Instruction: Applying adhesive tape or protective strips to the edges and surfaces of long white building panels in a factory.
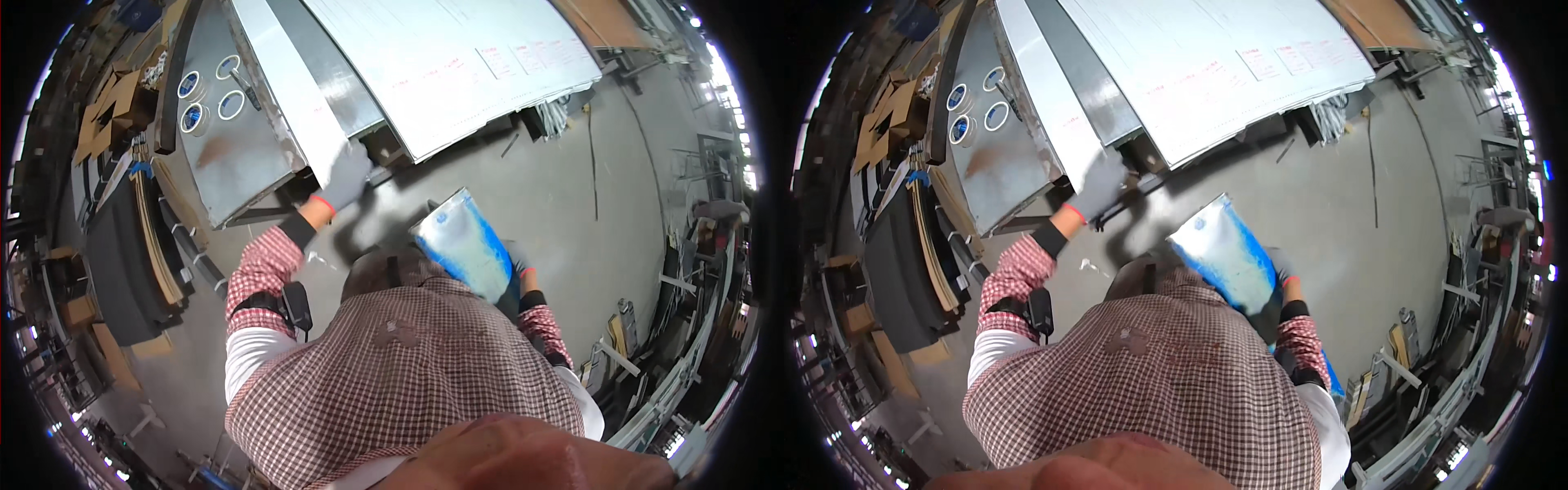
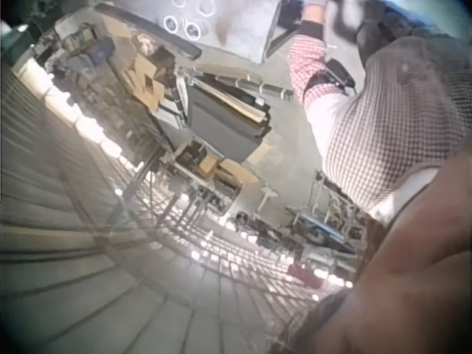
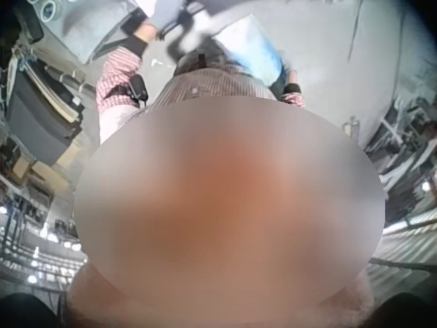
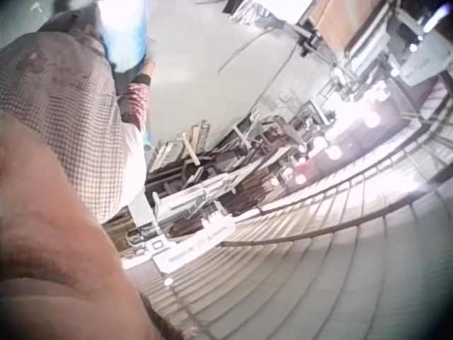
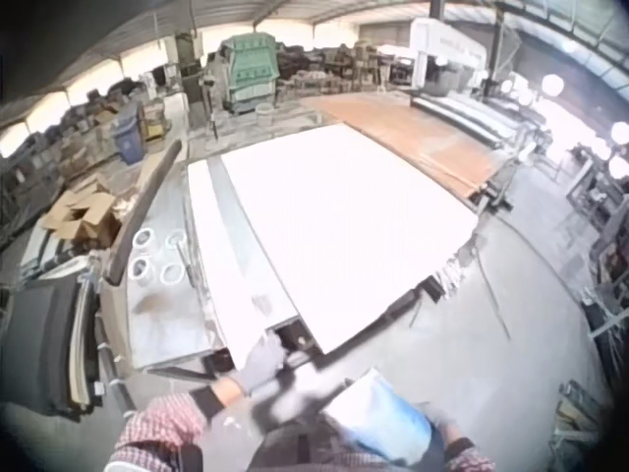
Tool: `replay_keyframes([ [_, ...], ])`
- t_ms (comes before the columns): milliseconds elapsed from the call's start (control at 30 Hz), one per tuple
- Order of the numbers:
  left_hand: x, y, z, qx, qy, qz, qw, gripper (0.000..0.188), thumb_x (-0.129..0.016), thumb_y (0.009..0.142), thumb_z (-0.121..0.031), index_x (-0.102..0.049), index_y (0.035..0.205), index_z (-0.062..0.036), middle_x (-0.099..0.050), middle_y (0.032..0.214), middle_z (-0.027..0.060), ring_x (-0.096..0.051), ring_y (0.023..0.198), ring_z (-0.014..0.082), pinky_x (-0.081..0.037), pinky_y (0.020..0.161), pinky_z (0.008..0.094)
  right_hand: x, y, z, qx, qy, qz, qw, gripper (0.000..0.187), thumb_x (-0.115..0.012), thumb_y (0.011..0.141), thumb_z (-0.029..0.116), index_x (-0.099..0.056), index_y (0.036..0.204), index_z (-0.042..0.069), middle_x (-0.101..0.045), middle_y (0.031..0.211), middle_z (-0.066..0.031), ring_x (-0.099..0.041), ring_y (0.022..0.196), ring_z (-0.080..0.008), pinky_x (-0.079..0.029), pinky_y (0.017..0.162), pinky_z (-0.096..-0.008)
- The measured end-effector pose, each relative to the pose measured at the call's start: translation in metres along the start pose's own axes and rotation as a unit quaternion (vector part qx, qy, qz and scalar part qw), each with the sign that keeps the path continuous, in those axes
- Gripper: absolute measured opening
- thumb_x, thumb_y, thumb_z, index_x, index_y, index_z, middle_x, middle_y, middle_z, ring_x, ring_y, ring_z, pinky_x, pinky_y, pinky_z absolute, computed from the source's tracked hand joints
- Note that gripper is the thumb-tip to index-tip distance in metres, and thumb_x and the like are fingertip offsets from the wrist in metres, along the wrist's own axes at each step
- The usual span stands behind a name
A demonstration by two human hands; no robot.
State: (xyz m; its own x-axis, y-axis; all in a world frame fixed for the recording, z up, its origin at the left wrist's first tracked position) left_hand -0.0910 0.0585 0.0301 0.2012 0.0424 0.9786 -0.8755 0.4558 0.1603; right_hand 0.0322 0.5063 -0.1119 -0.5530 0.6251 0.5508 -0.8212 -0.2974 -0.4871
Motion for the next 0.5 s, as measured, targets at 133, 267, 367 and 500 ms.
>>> replay_keyframes([
  [133,0.005,0.018,0.044,0.016,-0.066,0.129,0.989,0.024,-0.070,0.064,-0.016,-0.063,0.083,-0.0042,-0.055,0.101,0.0156,-0.047,0.107,0.0313,-0.038,0.097,0.0404,0.029,-0.002,-0.031,-0.078,0.023,0.065,0.995,0.042,-0.054,0.084,0.038,-0.062,0.099,0.000,-0.066,0.088,-0.0240,-0.064,0.084,-0.0373,-0.050,0.072,-0.0404],
  [267,0.052,0.049,0.016,0.225,-0.223,-0.031,0.948,0.037,-0.074,0.072,-0.025,-0.061,0.096,0.0013,-0.060,0.100,0.0135,-0.056,0.097,0.0251,-0.045,0.088,0.0347,0.056,-0.010,-0.048,-0.104,0.039,0.088,0.990,0.041,-0.054,0.083,0.036,-0.062,0.099,-0.001,-0.065,0.089,-0.0246,-0.064,0.085,-0.0388,-0.050,0.073,-0.0404],
  [367,-0.044,0.040,0.012,0.500,-0.630,-0.019,0.594,0.050,-0.073,0.079,-0.038,-0.062,0.102,0.0046,-0.066,0.089,0.0077,-0.062,0.077,0.0153,-0.049,0.069,0.0262,0.071,-0.023,-0.053,-0.083,-0.134,0.118,0.980,0.030,-0.051,0.087,0.027,-0.065,0.088,0.000,-0.065,0.092,-0.0244,-0.063,0.087,-0.0359,-0.049,0.075,-0.0389],
  [500,-0.062,0.075,-0.020,0.424,-0.862,-0.024,0.278,0.042,-0.067,0.086,-0.025,-0.057,0.111,0.0079,-0.065,0.101,0.0126,-0.065,0.084,0.0183,-0.052,0.076,0.0304,0.159,0.054,0.090,0.031,-0.266,-0.202,0.942,0.015,-0.054,0.084,0.011,-0.061,0.094,0.003,-0.061,0.083,-0.0210,-0.057,0.080,-0.0384,-0.046,0.078,-0.0478],
])
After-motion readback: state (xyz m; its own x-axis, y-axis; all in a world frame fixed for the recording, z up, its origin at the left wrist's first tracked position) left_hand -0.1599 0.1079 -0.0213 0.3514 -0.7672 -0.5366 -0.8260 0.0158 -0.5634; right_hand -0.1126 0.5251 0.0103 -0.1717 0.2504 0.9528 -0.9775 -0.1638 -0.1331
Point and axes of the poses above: each hand's wrist, its own y-axis towards the middle knuckle, its own x-axis out of the back of the hand, z = x × y, the point moved 7 cm from there along y, towards the middle knuckle
